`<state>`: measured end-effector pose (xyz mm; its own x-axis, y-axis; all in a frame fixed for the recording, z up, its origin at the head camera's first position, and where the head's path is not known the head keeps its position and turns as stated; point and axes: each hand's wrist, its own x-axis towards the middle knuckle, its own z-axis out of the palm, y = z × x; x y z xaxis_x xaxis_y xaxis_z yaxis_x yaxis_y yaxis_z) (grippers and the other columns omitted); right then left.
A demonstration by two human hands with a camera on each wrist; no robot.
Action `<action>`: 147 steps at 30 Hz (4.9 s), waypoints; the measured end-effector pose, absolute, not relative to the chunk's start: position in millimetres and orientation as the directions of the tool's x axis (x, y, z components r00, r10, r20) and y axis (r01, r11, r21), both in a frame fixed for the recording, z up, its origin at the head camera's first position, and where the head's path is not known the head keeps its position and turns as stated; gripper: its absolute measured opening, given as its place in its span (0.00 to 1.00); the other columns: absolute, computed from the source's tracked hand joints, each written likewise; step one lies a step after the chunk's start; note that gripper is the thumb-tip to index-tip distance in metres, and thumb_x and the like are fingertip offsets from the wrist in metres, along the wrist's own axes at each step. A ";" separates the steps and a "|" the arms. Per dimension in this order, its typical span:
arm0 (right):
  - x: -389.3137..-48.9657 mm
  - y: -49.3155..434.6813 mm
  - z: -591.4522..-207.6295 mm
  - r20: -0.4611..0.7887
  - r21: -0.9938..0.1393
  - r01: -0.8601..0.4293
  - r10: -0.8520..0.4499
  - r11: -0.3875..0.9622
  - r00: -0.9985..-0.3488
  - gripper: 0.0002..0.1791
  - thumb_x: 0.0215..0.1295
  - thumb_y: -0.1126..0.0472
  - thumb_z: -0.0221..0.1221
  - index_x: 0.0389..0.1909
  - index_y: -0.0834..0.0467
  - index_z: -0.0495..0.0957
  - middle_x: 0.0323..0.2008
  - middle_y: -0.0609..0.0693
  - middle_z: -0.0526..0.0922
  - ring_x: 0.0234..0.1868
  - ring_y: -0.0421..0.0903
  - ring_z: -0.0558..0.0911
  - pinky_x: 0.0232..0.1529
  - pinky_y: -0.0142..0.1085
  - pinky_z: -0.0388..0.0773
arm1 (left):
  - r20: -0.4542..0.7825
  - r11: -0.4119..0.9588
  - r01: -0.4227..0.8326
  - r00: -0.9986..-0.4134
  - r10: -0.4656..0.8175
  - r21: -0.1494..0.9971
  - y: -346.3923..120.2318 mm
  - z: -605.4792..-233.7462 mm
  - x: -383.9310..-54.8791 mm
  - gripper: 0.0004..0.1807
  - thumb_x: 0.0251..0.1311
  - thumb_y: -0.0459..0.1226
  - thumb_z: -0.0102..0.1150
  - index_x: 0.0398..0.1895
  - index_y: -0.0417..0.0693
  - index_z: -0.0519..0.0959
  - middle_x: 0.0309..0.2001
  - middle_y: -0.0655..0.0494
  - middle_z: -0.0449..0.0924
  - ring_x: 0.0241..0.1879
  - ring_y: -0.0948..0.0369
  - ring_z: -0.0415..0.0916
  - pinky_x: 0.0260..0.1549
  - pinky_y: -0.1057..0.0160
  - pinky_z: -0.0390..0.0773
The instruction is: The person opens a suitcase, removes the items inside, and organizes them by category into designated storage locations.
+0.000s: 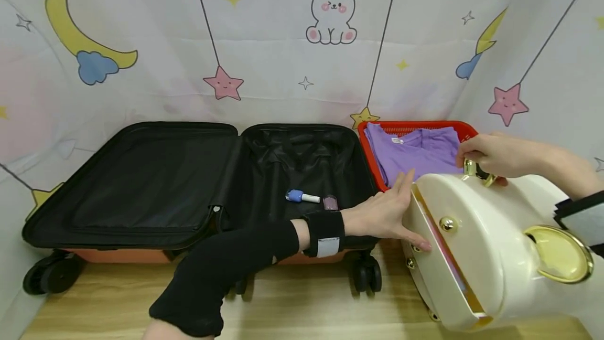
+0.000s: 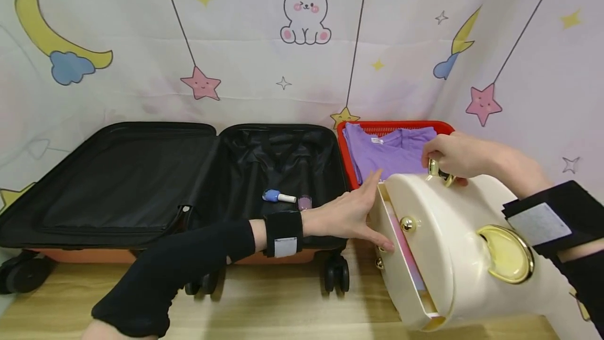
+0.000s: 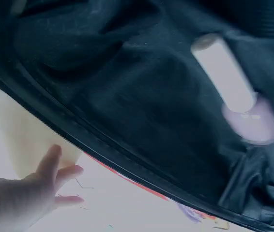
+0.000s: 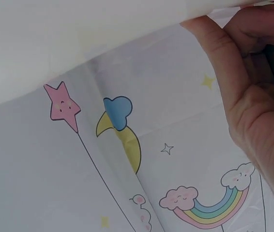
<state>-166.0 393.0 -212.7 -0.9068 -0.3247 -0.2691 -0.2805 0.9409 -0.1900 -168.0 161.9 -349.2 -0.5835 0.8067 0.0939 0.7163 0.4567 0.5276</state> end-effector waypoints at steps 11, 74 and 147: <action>-171.1 387.5 -216.3 -0.280 -0.216 -0.279 -0.333 0.936 -0.900 0.16 0.73 0.71 0.43 0.40 0.58 0.80 0.35 0.50 0.77 0.13 0.43 0.73 0.22 0.33 0.75 | 0.023 0.573 0.707 -0.638 0.770 0.415 164.7 -347.6 -160.4 0.71 0.49 0.70 0.65 0.81 0.44 0.34 0.75 0.51 0.65 0.58 0.62 0.80 0.39 0.70 0.83; -167.2 401.5 -212.9 -0.333 -0.207 -0.259 -0.317 0.943 -0.888 0.15 0.76 0.70 0.42 0.45 0.58 0.79 0.40 0.52 0.77 0.19 0.42 0.73 0.24 0.34 0.78 | 0.205 0.551 0.764 -0.630 0.749 0.335 179.8 -433.9 -96.0 0.47 0.65 0.41 0.60 0.75 0.22 0.46 0.14 0.67 0.63 0.09 0.73 0.58 0.06 0.75 0.57; -166.1 404.2 -212.0 -0.316 -0.217 -0.278 -0.337 0.936 -0.887 0.16 0.76 0.71 0.42 0.41 0.58 0.79 0.34 0.49 0.76 0.14 0.42 0.73 0.24 0.33 0.76 | 0.017 0.491 0.869 -0.493 0.870 0.068 132.1 -397.4 -80.2 0.44 0.70 0.44 0.55 0.82 0.52 0.42 0.27 0.62 0.80 0.29 0.63 0.77 0.25 0.70 0.75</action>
